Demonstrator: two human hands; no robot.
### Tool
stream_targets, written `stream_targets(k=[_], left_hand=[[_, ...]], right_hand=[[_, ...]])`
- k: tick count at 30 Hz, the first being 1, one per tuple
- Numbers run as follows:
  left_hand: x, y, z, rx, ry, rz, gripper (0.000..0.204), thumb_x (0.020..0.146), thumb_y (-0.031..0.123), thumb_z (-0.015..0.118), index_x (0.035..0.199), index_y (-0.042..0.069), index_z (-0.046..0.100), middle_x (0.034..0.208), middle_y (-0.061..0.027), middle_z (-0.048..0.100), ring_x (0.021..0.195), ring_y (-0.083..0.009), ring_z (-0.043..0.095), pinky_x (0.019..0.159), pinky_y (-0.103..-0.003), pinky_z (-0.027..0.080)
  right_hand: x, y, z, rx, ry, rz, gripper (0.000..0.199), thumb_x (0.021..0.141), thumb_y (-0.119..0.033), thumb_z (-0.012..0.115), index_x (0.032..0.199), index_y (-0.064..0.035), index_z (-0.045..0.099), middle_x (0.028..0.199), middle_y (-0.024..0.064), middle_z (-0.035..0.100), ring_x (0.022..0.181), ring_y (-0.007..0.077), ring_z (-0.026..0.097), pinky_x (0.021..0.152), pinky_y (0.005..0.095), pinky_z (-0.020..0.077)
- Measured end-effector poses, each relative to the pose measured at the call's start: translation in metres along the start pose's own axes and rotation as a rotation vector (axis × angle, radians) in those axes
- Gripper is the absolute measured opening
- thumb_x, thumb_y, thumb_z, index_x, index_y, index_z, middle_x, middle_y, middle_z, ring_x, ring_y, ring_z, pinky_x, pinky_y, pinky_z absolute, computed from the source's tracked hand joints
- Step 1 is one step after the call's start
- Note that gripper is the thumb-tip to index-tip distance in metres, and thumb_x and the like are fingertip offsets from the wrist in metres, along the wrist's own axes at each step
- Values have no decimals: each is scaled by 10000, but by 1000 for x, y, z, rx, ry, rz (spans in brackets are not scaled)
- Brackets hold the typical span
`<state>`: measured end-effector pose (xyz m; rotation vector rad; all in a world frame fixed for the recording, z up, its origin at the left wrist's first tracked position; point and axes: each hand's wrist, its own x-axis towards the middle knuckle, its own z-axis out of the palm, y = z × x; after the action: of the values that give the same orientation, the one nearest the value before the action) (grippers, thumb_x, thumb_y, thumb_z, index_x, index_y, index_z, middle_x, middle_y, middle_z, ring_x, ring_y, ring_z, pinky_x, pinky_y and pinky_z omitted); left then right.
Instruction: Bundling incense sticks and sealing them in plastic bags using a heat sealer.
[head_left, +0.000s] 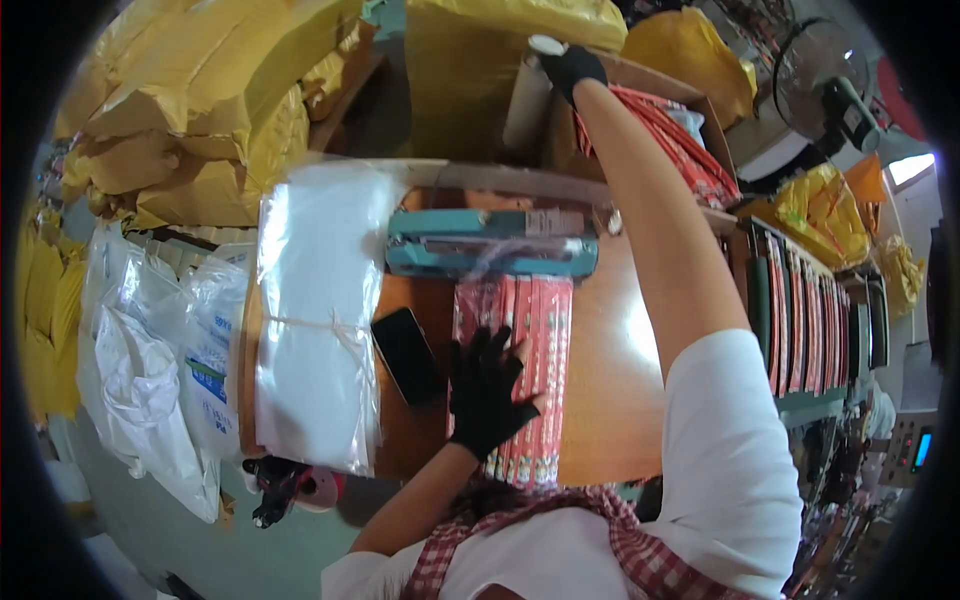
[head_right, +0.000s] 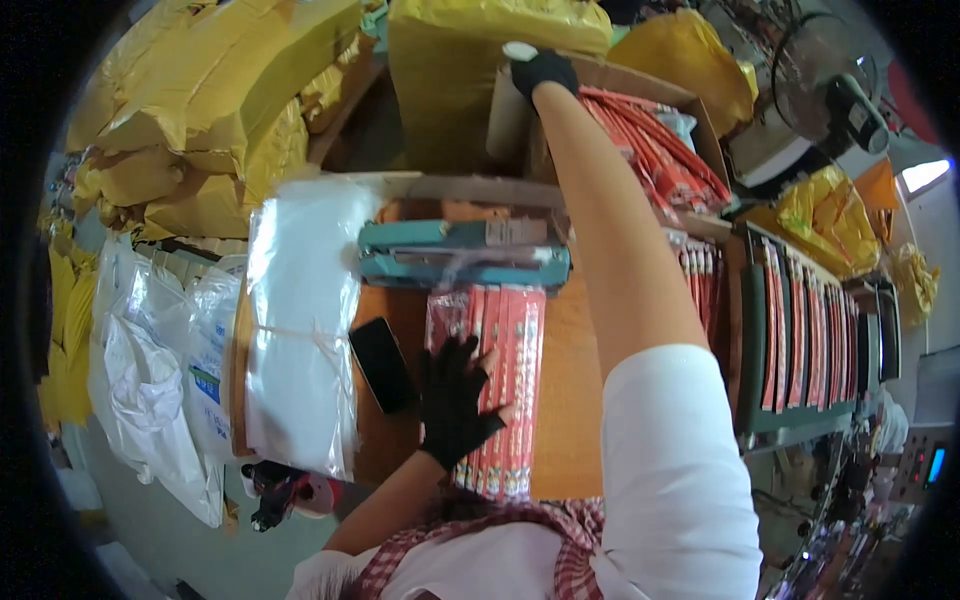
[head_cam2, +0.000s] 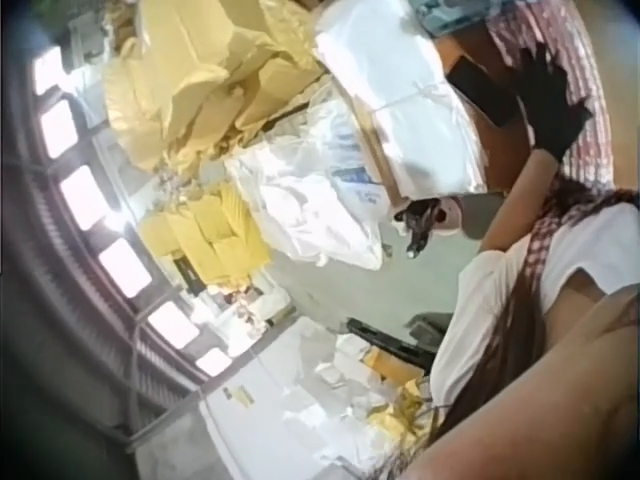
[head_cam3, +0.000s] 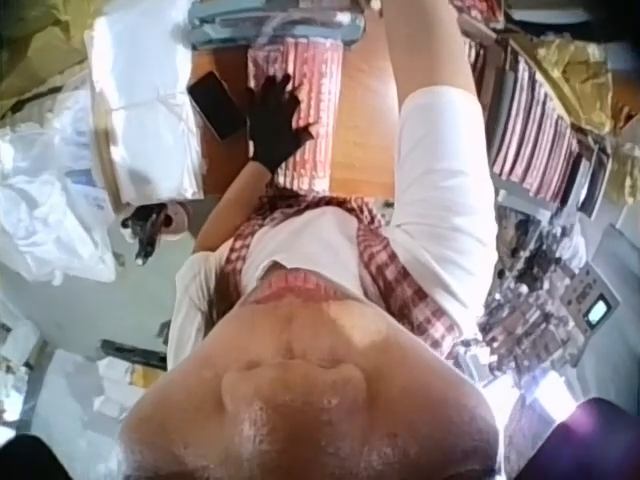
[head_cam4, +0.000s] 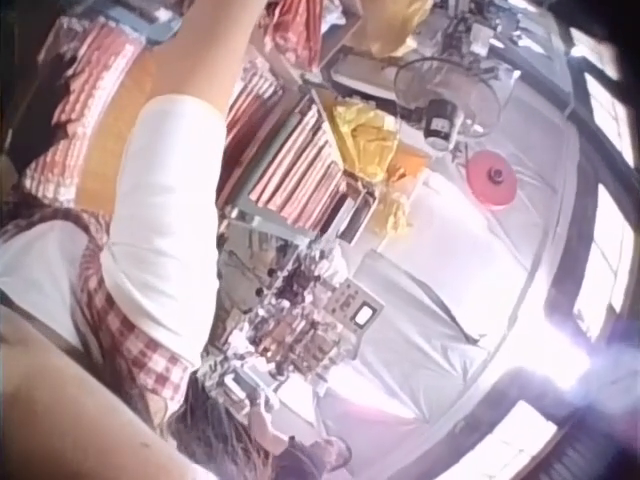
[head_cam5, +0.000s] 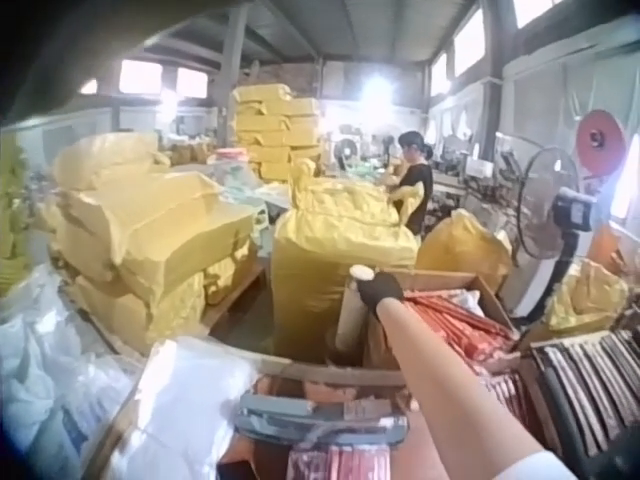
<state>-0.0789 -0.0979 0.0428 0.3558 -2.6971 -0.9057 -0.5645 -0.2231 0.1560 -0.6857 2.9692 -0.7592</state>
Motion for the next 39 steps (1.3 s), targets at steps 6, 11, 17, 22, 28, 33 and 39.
stream_targets(k=[6, 11, 17, 22, 28, 33, 39], left_hand=[[-2, -5, -7, 153, 77, 20, 827, 767, 538, 699, 1442, 143, 430, 1480, -204, 353, 1348, -419, 323, 1093, -626, 194], [-12, -11, 12, 144, 250, -88, 767, 817, 441, 710, 1417, 68, 412, 1396, -268, 379, 1275, -421, 384, 1072, -551, 285], [-39, -19, 31, -856, 253, -531, 797, 800, 301, 781, 1381, -50, 363, 1354, -255, 469, 1260, -328, 474, 1072, -431, 358], [-44, 23, -17, -1282, -43, -538, 735, 784, 162, 798, 1374, 15, 386, 1275, -109, 559, 1096, -192, 581, 934, -335, 479], [-56, 68, -54, -978, 211, -127, 814, 689, 240, 883, 1326, 19, 427, 1212, -94, 567, 1090, -207, 577, 955, -341, 465], [-70, 88, -78, -771, 116, -40, 907, 571, 343, 952, 1285, 0, 509, 1169, -118, 633, 1073, -223, 620, 924, -354, 499], [-86, 102, -89, -908, 157, -75, 845, 585, 382, 944, 1226, -12, 557, 1111, -103, 663, 1004, -208, 656, 876, -362, 527]], right_hand=[[-148, -52, -45, 209, 435, -634, 400, 823, -304, 692, 1097, -25, 604, 1103, 227, 639, 1036, 359, 621, 881, 481, 498], [-371, 32, -32, 229, 461, -668, 546, 808, -220, 746, 1241, 6, 503, 1153, 198, 526, 1078, 347, 534, 924, 420, 445], [-523, 104, 22, 734, -349, 181, 596, 727, -136, 856, 1147, -12, 452, 1125, 121, 578, 993, 176, 589, 814, 333, 520], [-552, 141, 7, 1081, -426, 66, 776, 714, -65, 847, 1319, -35, 362, 1213, 90, 550, 1060, 152, 578, 850, 333, 556], [-567, 116, -56, 1063, -275, -83, 945, 652, -104, 891, 1412, -33, 333, 1274, 88, 556, 1154, 200, 564, 960, 364, 493], [-580, 107, -89, 1020, -330, -95, 874, 635, -217, 920, 1345, -34, 445, 1249, 104, 588, 1150, 211, 572, 972, 376, 465], [-591, 104, -101, 945, -339, -94, 746, 632, -312, 922, 1250, -74, 577, 1141, 72, 656, 1080, 206, 620, 949, 373, 483]])
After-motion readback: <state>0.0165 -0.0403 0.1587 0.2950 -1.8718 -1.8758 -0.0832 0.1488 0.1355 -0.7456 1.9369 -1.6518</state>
